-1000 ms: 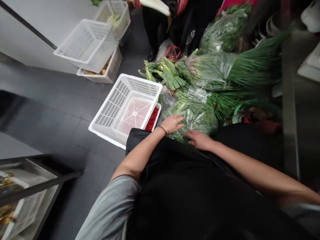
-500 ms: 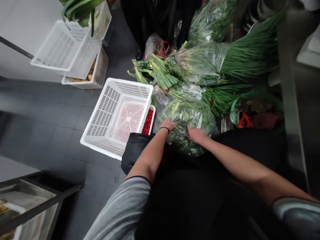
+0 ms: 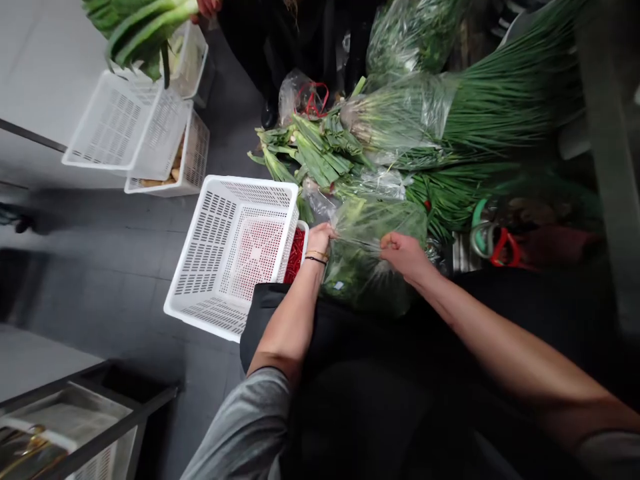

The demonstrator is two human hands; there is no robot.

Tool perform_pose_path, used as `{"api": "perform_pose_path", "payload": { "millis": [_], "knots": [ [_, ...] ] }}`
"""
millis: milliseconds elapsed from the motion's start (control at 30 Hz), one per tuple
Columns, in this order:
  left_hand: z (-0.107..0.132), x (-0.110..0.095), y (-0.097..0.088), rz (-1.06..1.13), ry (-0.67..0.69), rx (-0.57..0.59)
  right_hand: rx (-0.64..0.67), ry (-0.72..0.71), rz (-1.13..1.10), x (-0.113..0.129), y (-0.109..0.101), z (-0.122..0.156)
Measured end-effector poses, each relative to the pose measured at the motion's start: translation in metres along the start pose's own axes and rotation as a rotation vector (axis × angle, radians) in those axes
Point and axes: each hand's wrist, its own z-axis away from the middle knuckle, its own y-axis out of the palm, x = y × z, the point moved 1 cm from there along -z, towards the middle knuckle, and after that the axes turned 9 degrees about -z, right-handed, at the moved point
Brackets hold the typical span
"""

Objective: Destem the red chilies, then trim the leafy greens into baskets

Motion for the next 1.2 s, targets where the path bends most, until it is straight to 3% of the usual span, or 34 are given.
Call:
{"api": "perform_pose_path", "payload": {
  "millis": [167, 300, 367, 433, 533, 600, 667, 733, 800, 900, 1000, 1100, 1200],
  "knots": [
    [0.021, -0.035, -0.029, 0.52, 0.169, 0.025, 0.065, -0.259, 0.063, 0.067, -0.016, 0.027],
    [0.038, -0.049, -0.052, 0.618, 0.305, 0.027, 0.104, -0.395, 0.28, 0.086, -0.014, 0.042],
    [0.032, -0.052, -0.047, 0.612, 0.349, 0.044, 0.125, -0.457, 0.351, 0.073, -0.009, 0.032],
    [0.014, -0.049, -0.03, 0.542, 0.348, 0.076, 0.131, -0.477, 0.388, 0.047, -0.005, 0.013],
    [-0.019, -0.034, -0.002, 0.317, 0.191, 0.052, 0.083, -0.323, 0.4, 0.004, 0.0, -0.018],
    [-0.033, -0.017, 0.004, 0.197, 0.081, -0.005, 0.165, -0.259, 0.37, -0.016, 0.006, -0.026],
    [-0.035, 0.0, -0.001, 0.139, 0.035, -0.042, 0.296, -0.258, 0.33, -0.026, 0.014, -0.025],
    [-0.028, 0.012, -0.014, 0.105, 0.037, -0.045, 0.343, -0.227, 0.317, -0.032, 0.019, -0.023],
    [-0.016, 0.019, -0.028, 0.094, 0.052, -0.03, 0.294, -0.132, 0.328, -0.037, 0.018, -0.025],
    [0.004, 0.023, -0.046, 0.142, 0.092, -0.053, 0.216, -0.024, 0.293, -0.047, 0.004, -0.031],
    [0.022, 0.026, -0.058, 0.199, 0.162, -0.118, 0.207, -0.032, 0.289, -0.056, -0.013, -0.029],
    [0.038, 0.032, -0.054, 0.198, 0.145, -0.07, 0.14, -0.09, 0.371, -0.065, -0.027, -0.017],
    [0.05, 0.037, -0.038, 0.131, 0.088, 0.015, 0.111, -0.118, 0.411, -0.071, -0.033, -0.006]
  ]
}}
